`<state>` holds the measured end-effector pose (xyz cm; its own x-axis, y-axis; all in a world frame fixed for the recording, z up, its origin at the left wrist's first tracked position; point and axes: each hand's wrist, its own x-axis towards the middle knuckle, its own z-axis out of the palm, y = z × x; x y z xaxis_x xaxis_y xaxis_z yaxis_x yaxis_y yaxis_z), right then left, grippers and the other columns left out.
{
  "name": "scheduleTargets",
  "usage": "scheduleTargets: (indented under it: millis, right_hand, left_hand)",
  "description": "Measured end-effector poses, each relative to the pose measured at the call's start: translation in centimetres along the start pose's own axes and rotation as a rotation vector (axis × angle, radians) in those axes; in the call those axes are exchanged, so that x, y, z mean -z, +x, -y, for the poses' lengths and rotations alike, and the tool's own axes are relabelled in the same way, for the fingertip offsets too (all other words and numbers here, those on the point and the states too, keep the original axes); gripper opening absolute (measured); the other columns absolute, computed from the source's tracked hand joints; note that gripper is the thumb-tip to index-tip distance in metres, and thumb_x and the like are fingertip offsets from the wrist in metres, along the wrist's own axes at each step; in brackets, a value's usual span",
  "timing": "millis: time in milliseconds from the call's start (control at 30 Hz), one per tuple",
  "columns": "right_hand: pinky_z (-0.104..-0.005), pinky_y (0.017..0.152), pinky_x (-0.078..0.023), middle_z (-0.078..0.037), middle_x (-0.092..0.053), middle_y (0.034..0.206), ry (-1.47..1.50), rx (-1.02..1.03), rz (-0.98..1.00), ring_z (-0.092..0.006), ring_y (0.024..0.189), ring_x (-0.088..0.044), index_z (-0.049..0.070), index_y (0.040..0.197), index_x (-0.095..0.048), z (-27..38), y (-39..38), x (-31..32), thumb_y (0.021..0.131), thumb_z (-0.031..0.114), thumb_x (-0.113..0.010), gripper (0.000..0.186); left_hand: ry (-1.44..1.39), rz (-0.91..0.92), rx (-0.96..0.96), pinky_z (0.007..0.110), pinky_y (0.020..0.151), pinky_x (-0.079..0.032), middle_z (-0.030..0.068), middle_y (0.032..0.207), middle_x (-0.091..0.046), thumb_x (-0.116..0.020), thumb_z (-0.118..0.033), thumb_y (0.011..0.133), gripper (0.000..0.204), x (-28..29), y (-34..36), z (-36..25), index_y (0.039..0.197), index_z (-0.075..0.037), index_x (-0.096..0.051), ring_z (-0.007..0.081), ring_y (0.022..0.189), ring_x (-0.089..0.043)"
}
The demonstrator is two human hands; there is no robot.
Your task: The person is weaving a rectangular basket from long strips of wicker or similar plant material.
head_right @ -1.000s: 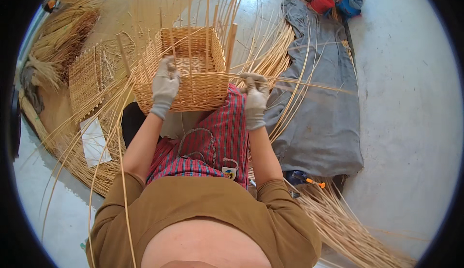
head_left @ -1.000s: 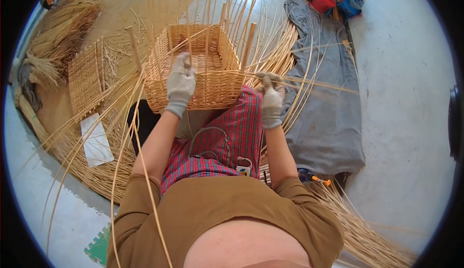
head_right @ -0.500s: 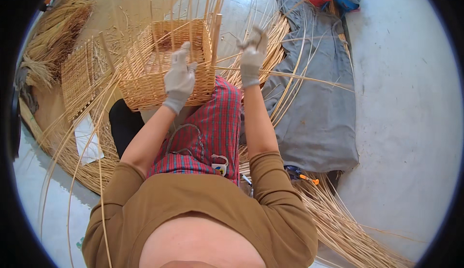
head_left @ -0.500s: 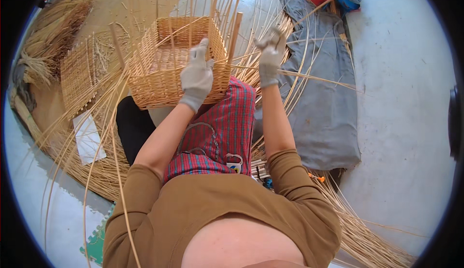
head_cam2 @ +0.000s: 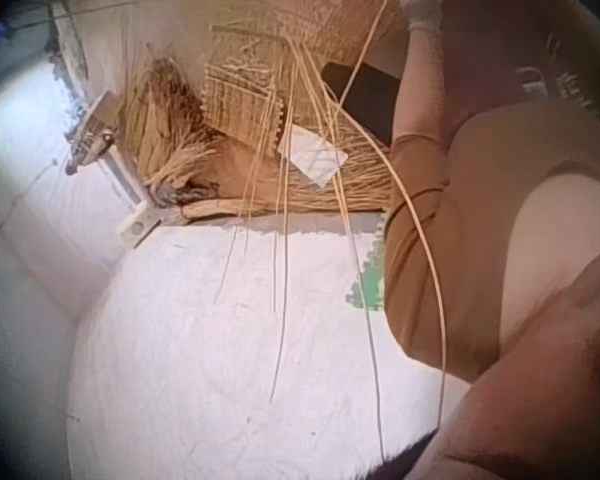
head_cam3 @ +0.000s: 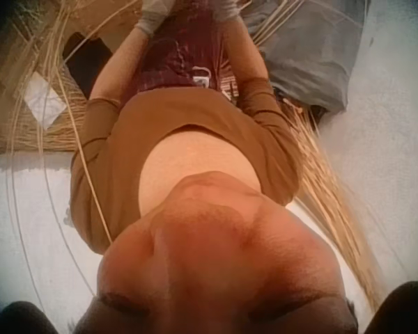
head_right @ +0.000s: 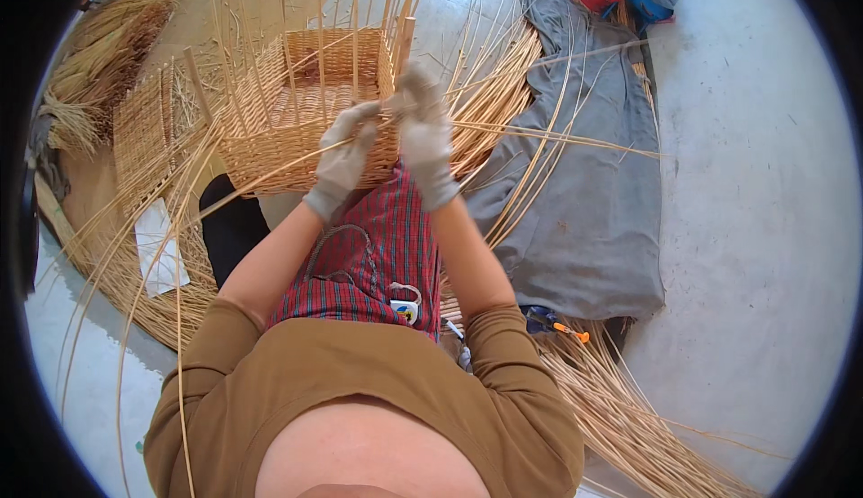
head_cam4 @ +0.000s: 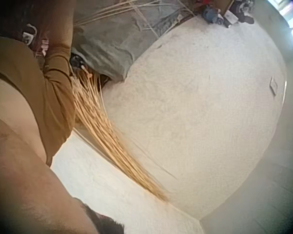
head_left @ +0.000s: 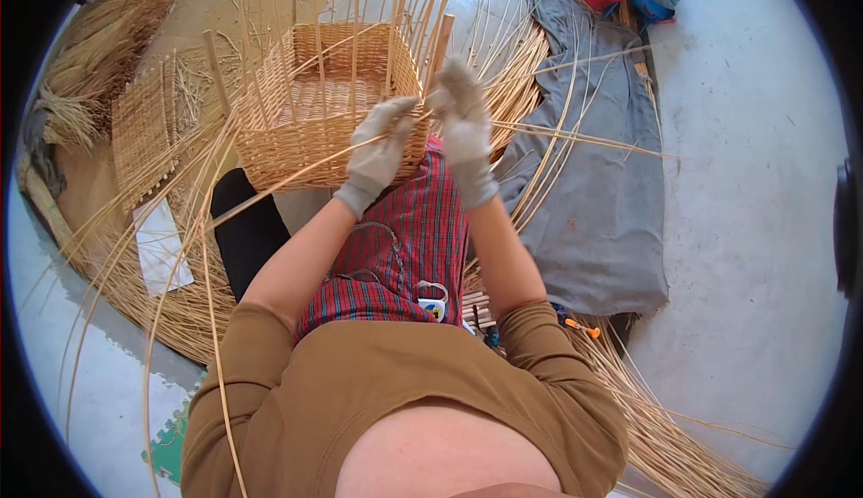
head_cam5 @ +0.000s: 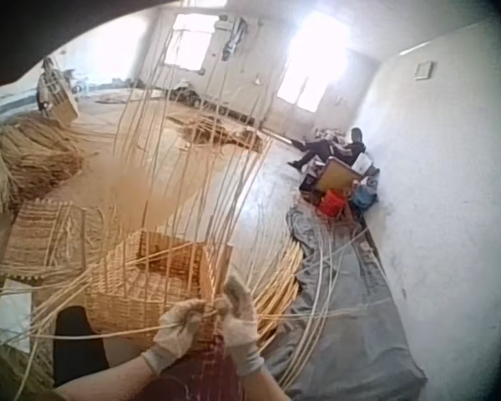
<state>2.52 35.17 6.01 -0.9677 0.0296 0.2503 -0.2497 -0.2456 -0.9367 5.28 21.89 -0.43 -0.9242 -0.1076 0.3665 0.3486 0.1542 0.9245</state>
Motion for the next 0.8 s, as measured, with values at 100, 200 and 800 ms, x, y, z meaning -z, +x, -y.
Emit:
scheduleTargets:
  millis: [100, 200, 800]
  right_hand:
    - [-0.0364, 0.092, -0.054, -0.016, -0.070, 0.119, -0.650, -0.197, 0.272, -0.0223, 0.110, -0.066, 0.003, 0.119, -0.067, -1.8, 4.0, 3.2, 0.092, 0.027, -0.076, 0.037]
    - [-0.0405, 0.086, -0.054, -0.016, -0.069, 0.105, -1.135, -0.118, 0.297, -0.0280, 0.099, -0.067, 0.003, 0.109, -0.067, -3.8, 4.2, 3.3, 0.086, 0.038, -0.080, 0.044]
    - [-0.0437, 0.083, -0.055, -0.014, -0.071, 0.102, -1.269, 0.522, -0.396, -0.0302, 0.093, -0.069, 0.006, 0.110, -0.070, -5.7, 1.0, -2.4, 0.094, 0.030, -0.071, 0.028]
  left_hand:
    - [-0.629, -0.173, 0.377, 0.032, 0.095, -0.057, 0.0093, 0.113, -0.073, -0.067, -0.006, 0.100, 0.023, 4.2, -0.4, -0.3, 0.123, -0.004, -0.067, 0.0175, 0.106, -0.070]
    - [-0.613, -0.180, 0.313, 0.030, 0.091, -0.059, 0.0095, 0.111, -0.073, -0.068, -0.003, 0.099, 0.022, 6.0, 2.6, -0.4, 0.121, -0.004, -0.068, 0.0164, 0.101, -0.071]
    - [-0.244, -0.775, 0.150, 0.027, 0.076, -0.058, 0.0082, 0.100, -0.074, -0.069, -0.004, 0.099, 0.011, 19.2, -7.1, 2.7, 0.109, 0.000, -0.071, 0.0141, 0.085, -0.069]
